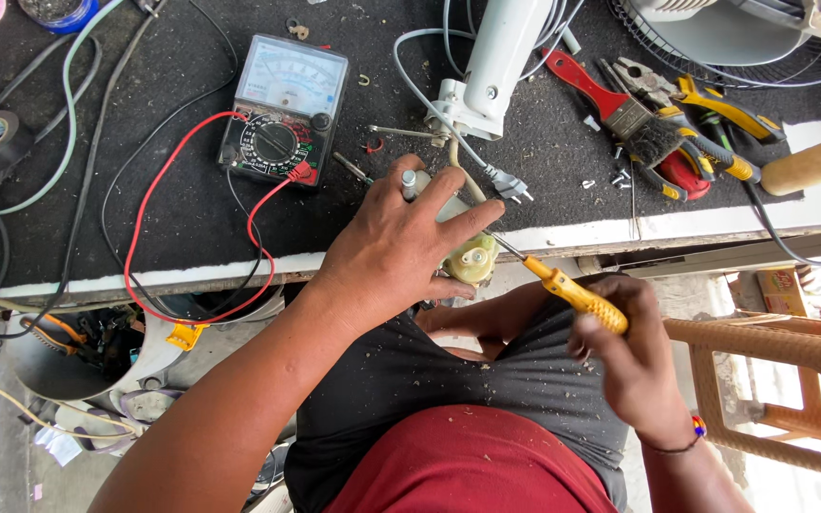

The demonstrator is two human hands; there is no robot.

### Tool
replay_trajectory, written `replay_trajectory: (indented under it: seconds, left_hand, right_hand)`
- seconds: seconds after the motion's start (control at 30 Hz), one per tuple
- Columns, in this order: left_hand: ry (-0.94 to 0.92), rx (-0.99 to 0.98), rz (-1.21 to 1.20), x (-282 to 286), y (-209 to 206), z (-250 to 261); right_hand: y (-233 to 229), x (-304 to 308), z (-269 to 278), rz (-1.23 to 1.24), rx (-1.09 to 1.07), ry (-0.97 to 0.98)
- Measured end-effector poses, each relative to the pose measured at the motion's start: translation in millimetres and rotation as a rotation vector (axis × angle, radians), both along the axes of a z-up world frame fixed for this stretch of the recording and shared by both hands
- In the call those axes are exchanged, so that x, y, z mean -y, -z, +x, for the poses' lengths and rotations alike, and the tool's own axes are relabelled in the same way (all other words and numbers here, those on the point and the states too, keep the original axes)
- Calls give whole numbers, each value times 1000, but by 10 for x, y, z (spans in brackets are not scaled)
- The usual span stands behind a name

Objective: The person uses a yellow-handled screwdriver to loosen and remove screws from a small electrical component, then reattaches it to a white pole. The person also uses a multimeter to test the component during the process.

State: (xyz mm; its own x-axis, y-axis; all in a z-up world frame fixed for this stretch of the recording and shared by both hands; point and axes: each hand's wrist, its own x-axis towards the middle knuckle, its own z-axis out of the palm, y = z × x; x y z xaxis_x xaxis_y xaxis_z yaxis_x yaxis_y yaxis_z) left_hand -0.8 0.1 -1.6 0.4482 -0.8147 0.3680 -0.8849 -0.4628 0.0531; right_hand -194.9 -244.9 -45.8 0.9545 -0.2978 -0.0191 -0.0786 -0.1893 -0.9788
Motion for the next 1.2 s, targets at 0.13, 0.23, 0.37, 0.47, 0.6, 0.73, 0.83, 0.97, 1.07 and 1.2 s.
replay_trajectory:
  seconds: [0.13,0.23,0.37,0.47,0.6,0.73,0.83,0.97,1.07,1.2]
  left_hand:
    - [1,7,-4,2,-20,6]
    - [3,-12,-2,-3,-5,5]
    - [24,42,14,-6,-4,20]
    - [18,85,32,-9,-14,12]
    - [20,104,45,0,-17,21]
    - [18,59,31,6,12,25]
    - [23,30,8,8,22,24]
    - [29,66,31,3,31,56]
    - [28,83,31,-11,45,30]
    - [35,103,20,6,22,52]
  right_hand:
    - [-3,64,-29,-856,161,-34]
    - [-34,60,12,-989,258,-115]
    - [-178,3,62,-848,207,-150]
    - [-292,-75,91,-530,54,-94]
    - [-182,30,206,694,-249,24]
    - [-229,18,195,939,-368,-38]
    - [-423,-123,188,-239,-202,-13]
    - [-326,-58,248,-1030,347,-171]
    - [-358,-73,255,-907,268,-202]
    - [-621,-150,348,-424,-49,-200]
